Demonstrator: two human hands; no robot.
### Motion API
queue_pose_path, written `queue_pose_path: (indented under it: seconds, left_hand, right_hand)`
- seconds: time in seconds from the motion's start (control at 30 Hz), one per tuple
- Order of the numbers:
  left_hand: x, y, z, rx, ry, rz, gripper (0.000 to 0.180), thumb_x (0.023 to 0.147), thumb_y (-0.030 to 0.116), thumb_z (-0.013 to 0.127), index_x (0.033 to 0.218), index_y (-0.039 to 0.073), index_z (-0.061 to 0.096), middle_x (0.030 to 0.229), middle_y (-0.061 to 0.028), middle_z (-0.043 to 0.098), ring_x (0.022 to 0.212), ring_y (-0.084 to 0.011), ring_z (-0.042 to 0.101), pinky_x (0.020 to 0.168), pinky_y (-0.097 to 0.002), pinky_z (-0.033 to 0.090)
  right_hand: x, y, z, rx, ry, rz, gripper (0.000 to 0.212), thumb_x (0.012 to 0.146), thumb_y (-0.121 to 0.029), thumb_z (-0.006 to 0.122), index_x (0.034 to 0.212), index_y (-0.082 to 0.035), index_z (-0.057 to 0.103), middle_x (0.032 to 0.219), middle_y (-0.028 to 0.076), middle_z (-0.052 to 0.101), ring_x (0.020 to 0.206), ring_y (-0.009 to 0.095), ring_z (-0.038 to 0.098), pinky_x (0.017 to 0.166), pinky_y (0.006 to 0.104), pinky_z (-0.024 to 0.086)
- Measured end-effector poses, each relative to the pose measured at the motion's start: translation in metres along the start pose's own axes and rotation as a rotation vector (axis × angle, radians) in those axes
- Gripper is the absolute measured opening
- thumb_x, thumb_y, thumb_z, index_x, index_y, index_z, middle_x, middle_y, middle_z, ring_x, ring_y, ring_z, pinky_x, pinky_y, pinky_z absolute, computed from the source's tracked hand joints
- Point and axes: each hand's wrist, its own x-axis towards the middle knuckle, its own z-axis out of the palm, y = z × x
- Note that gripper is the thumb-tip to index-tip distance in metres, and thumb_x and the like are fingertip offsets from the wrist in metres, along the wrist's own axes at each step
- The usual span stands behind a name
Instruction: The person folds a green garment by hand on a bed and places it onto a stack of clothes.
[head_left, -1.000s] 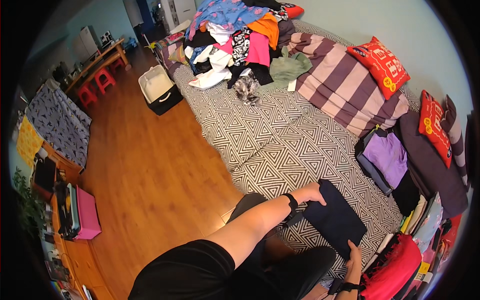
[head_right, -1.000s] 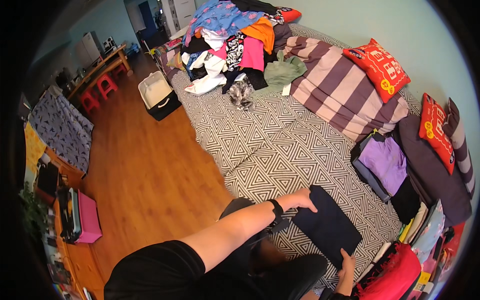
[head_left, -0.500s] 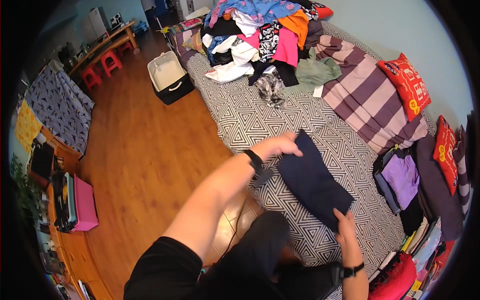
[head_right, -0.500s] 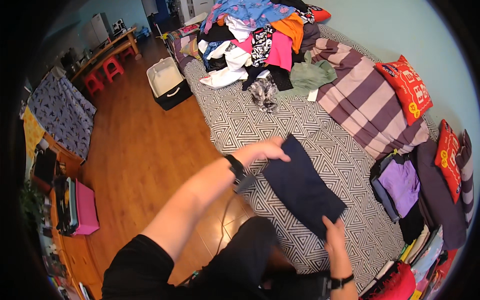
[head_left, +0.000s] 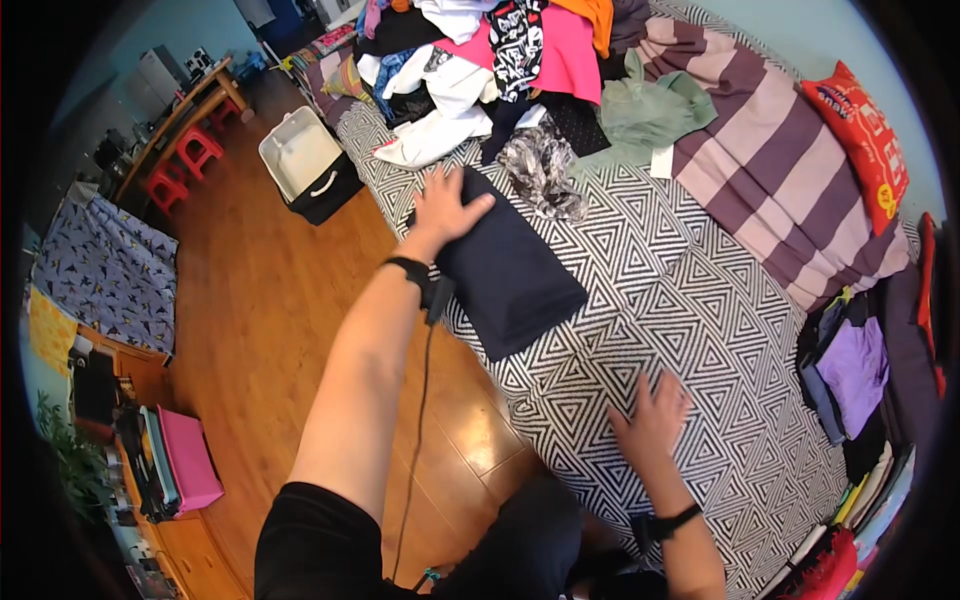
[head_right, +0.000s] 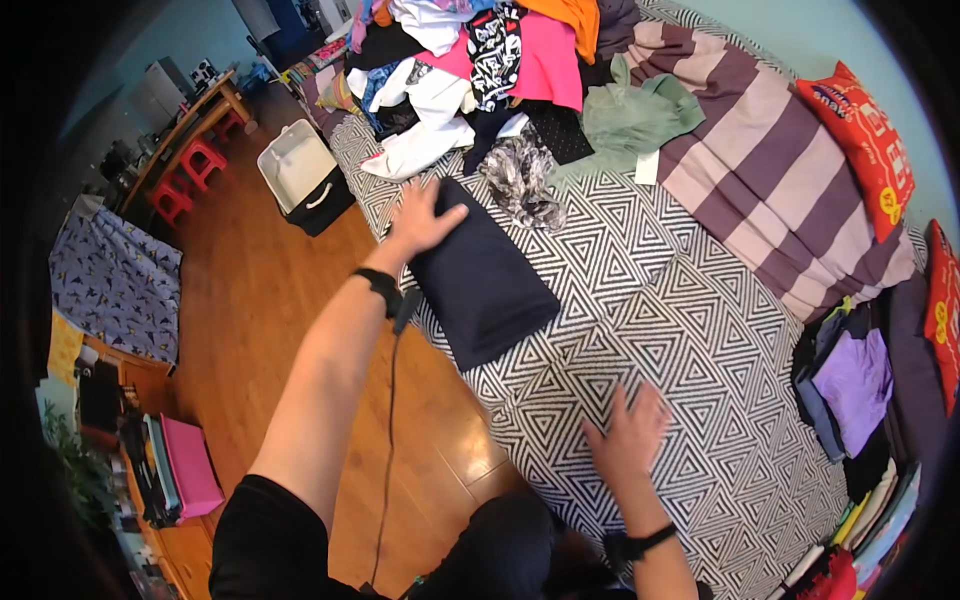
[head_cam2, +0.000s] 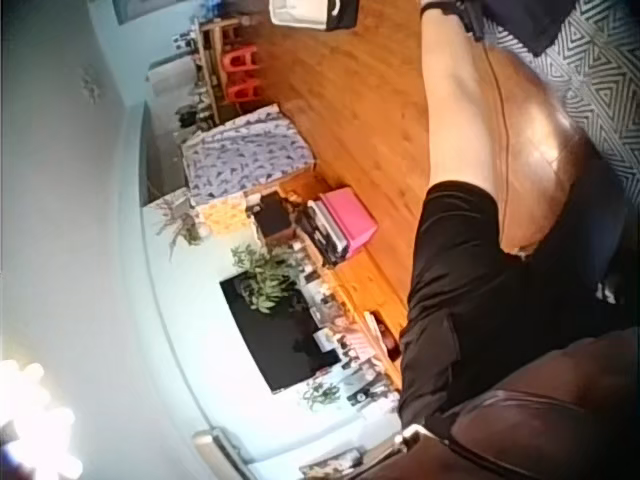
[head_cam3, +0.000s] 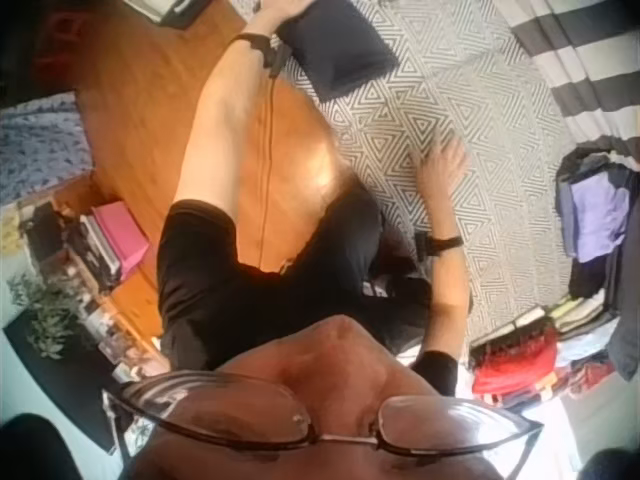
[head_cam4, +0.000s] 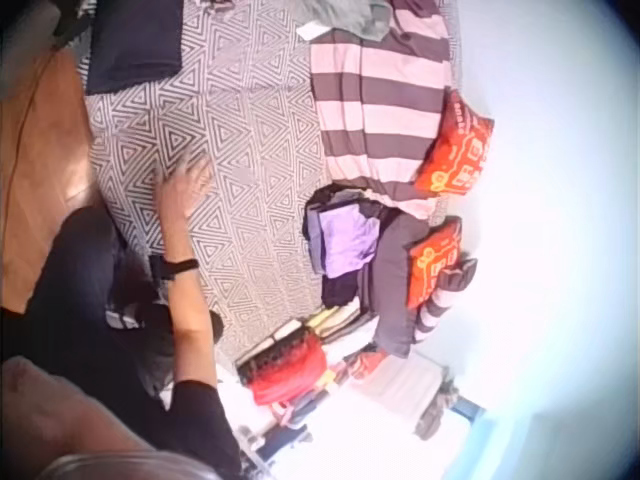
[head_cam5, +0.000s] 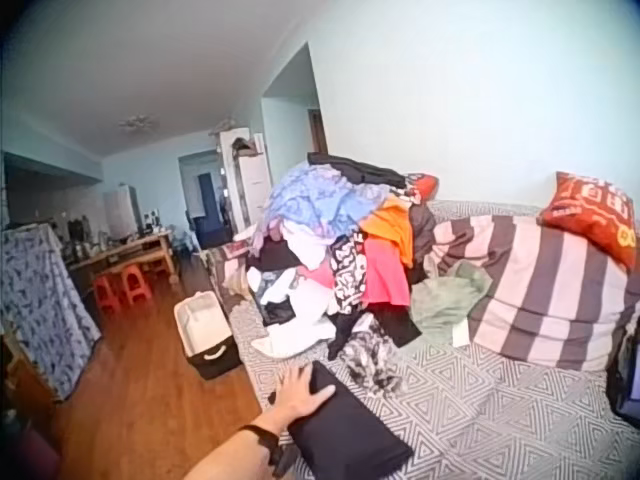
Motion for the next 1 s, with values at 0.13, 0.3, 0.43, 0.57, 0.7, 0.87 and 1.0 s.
queue_pose_path:
  seconds: [0.13, 0.3, 0.43, 0.57, 0.7, 0.87, 1.0]
  left_hand:
    - [-0.013, 0.012, 0.069, 0.029, -0.126, -0.020, 0.099, 0.084, 0.081, 0.039, 0.158, 0.016, 0.023, 0.163, -0.0182, 0.017, 0.151, -0.0373, 0.009, 0.119, -0.0576, 0.000]
    - [-0.004, 0.014, 0.066, 0.084, -0.127, -0.047, 0.095, 0.085, 0.082, 0.036, 0.158, 0.023, 0.021, 0.164, -0.0131, 0.015, 0.152, -0.0337, 0.008, 0.120, -0.0574, 0.004]
    - [-0.008, 0.016, 0.053, 0.202, -0.153, -0.045, 0.095, 0.087, 0.081, 0.032, 0.159, 0.020, 0.019, 0.165, -0.0141, 0.014, 0.152, -0.0331, 0.008, 0.119, -0.0586, 0.005]
    - [-0.035, 0.049, 0.020, 0.170, -0.050, 0.055, 0.093, 0.090, 0.074, 0.039, 0.155, 0.008, 0.026, 0.160, -0.0231, 0.021, 0.150, -0.0379, 0.016, 0.118, -0.0606, 0.009]
    - [-0.114, 0.123, 0.001, -0.021, -0.166, 0.379, 0.096, 0.087, 0.068, 0.053, 0.152, 0.000, 0.030, 0.157, -0.0269, 0.026, 0.148, -0.0413, 0.020, 0.117, -0.0628, 0.011]
    - [-0.168, 0.104, 0.073, 0.107, -0.087, 0.424, 0.107, 0.086, 0.072, 0.049, 0.155, -0.003, 0.017, 0.160, -0.0281, 0.016, 0.149, -0.0432, 0.011, 0.118, -0.0617, 0.004]
    - [-0.160, 0.099, 0.064, 0.097, -0.192, 0.424, 0.107, 0.085, 0.075, 0.048, 0.151, -0.006, 0.025, 0.157, -0.0289, 0.023, 0.148, -0.0413, 0.017, 0.118, -0.0598, 0.009]
  right_hand:
    - [-0.017, 0.043, 0.012, -0.147, -0.020, 0.009, 0.080, 0.087, -0.044, 0.062, 0.148, 0.001, 0.036, 0.156, 0.032, 0.020, 0.146, 0.048, 0.016, 0.117, 0.0621, 0.008]
    - [-0.012, 0.045, 0.018, -0.203, -0.124, 0.049, 0.083, 0.089, -0.047, 0.055, 0.150, 0.003, 0.031, 0.157, 0.034, 0.015, 0.147, 0.049, 0.009, 0.116, 0.0636, 0.002]
    - [-0.010, 0.039, 0.020, -0.176, -0.123, 0.052, 0.081, 0.091, -0.049, 0.053, 0.150, 0.002, 0.032, 0.157, 0.032, 0.016, 0.147, 0.048, 0.009, 0.117, 0.0620, 0.002]
    - [-0.012, 0.037, 0.023, -0.172, -0.097, 0.048, 0.079, 0.093, -0.051, 0.049, 0.151, -0.002, 0.033, 0.158, 0.030, 0.018, 0.148, 0.045, 0.010, 0.118, 0.0602, 0.003]
    - [-0.018, 0.047, 0.017, -0.174, -0.043, 0.046, 0.078, 0.093, -0.053, 0.048, 0.150, -0.001, 0.035, 0.157, 0.030, 0.021, 0.148, 0.046, 0.012, 0.118, 0.0606, 0.004]
    - [-0.026, 0.052, 0.018, -0.115, -0.009, -0.058, 0.082, 0.091, -0.057, 0.050, 0.148, 0.000, 0.038, 0.155, 0.032, 0.025, 0.146, 0.046, 0.018, 0.117, 0.0621, 0.008]
    - [-0.072, 0.076, 0.003, -0.032, -0.184, -0.144, 0.104, 0.082, -0.076, 0.049, 0.151, 0.001, 0.033, 0.158, 0.032, 0.020, 0.149, 0.046, 0.011, 0.117, 0.0621, 0.003]
